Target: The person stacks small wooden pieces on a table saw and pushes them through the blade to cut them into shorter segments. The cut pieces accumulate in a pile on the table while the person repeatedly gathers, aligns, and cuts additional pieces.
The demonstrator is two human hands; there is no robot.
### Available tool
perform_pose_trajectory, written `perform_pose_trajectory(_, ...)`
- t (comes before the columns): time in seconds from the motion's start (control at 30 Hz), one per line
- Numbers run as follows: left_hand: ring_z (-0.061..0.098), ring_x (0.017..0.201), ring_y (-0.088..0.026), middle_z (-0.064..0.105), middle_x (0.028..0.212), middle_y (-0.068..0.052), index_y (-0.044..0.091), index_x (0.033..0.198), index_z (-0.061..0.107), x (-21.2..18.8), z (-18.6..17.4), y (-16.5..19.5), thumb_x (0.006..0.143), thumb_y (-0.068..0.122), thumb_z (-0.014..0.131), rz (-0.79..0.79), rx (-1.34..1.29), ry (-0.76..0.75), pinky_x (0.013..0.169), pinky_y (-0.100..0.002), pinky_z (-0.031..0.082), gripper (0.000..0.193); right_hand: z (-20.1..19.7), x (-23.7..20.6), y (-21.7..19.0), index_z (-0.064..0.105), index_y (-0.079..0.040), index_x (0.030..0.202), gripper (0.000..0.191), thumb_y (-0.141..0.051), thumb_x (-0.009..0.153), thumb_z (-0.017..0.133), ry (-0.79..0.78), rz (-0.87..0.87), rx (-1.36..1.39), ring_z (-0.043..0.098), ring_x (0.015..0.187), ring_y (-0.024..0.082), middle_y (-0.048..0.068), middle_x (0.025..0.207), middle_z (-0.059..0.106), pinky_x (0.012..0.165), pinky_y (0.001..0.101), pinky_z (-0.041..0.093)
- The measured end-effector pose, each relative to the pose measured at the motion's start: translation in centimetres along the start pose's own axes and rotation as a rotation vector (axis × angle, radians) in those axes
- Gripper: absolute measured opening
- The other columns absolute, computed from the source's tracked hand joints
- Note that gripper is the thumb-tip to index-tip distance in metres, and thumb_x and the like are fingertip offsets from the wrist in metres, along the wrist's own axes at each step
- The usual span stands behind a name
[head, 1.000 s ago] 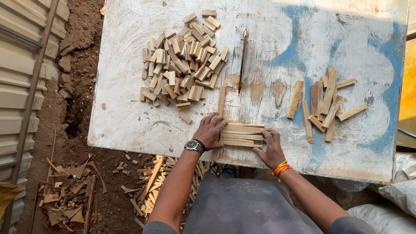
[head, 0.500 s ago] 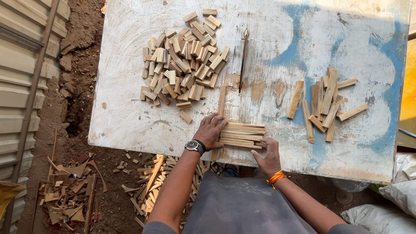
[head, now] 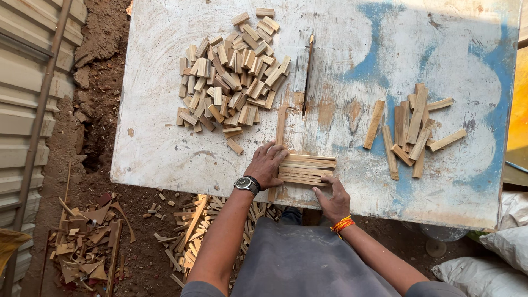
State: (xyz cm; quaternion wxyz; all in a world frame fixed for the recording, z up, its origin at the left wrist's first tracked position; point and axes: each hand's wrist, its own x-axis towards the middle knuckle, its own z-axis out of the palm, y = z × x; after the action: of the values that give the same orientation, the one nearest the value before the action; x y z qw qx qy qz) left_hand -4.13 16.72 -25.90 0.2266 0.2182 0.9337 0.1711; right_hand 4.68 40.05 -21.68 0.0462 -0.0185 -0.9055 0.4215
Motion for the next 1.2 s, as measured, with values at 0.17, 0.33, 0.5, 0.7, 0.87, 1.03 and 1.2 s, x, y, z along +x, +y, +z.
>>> perform_pose_trajectory(0.17,0.020,0.152,-0.028,0.034,0.158,-0.001,0.027,0.151,0.039,-0.1,-0.4,0.1,0.060,0.040,0.095,0.003,0.008,-0.011,0.126,-0.049,0.019,0.108,-0.7,0.6,0.4,0.062,-0.010,0.117,0.039,-0.019,0.084,0.081,-0.102,0.013,0.044,0.074,0.106,0.025,0.009,0.113,0.074,0.092,0.0362,0.059)
perform_pose_trajectory(0.33,0.019,0.152,-0.029,0.035,0.156,-0.003,0.026,0.150,0.040,0.1,-0.8,0.1,0.059,0.042,0.095,0.021,0.020,-0.007,0.126,-0.049,0.019,0.108,-2.1,2.0,0.7,0.058,-0.011,0.128,0.058,-0.035,0.081,0.080,-0.226,-0.226,-0.289,0.058,0.124,0.032,0.013,0.127,0.063,0.106,0.0446,0.048)
perform_pose_trajectory(0.5,0.021,0.151,-0.031,0.035,0.156,-0.005,0.024,0.149,0.042,0.4,-0.7,-0.1,0.057,0.042,0.097,0.037,0.020,0.024,0.125,-0.049,0.022,0.109,-3.5,6.1,2.4,0.042,-0.004,0.146,0.097,-0.056,0.072,0.076,-0.376,-0.495,-0.463,0.041,0.137,0.040,0.021,0.149,0.040,0.112,0.0521,0.037)
perform_pose_trajectory(0.7,0.030,0.147,-0.032,0.042,0.151,-0.006,0.020,0.150,0.044,-0.2,-0.1,-0.5,0.055,0.044,0.097,0.074,-0.054,0.102,0.123,-0.049,0.027,0.112,-2.9,6.4,4.1,0.039,0.002,0.150,0.092,-0.051,0.082,0.073,-0.436,-0.548,-0.456,0.041,0.140,0.042,0.025,0.150,0.040,0.118,0.0469,0.037)
perform_pose_trajectory(0.87,0.036,0.141,-0.033,0.045,0.145,-0.008,0.018,0.145,0.050,0.2,-0.4,-1.0,0.055,0.044,0.097,0.053,-0.084,0.075,0.121,-0.048,0.030,0.104,-2.7,6.8,4.4,0.039,0.004,0.148,0.092,-0.051,0.082,0.073,-0.405,-0.610,-0.505,0.043,0.140,0.041,0.027,0.149,0.043,0.116,0.0465,0.039)
perform_pose_trajectory(1.03,0.042,0.136,-0.031,0.048,0.144,-0.009,0.013,0.146,0.051,2.1,-1.1,-1.7,0.059,0.043,0.095,0.086,-0.067,0.098,0.116,-0.044,0.039,0.102,-2.8,9.1,4.7,0.042,0.004,0.144,0.090,-0.046,0.079,0.078,-0.394,-0.579,-0.393,0.044,0.139,0.041,0.025,0.149,0.045,0.116,0.0466,0.040)
perform_pose_trajectory(1.2,0.043,0.135,-0.030,0.047,0.146,-0.008,0.012,0.146,0.050,6.4,-3.2,-2.4,0.058,0.043,0.096,0.075,-0.050,0.099,0.115,-0.042,0.040,0.103,-2.6,13.2,5.2,0.044,0.003,0.142,0.088,-0.043,0.077,0.081,-0.390,-0.496,-0.354,0.045,0.139,0.040,0.024,0.150,0.046,0.114,0.0456,0.042)
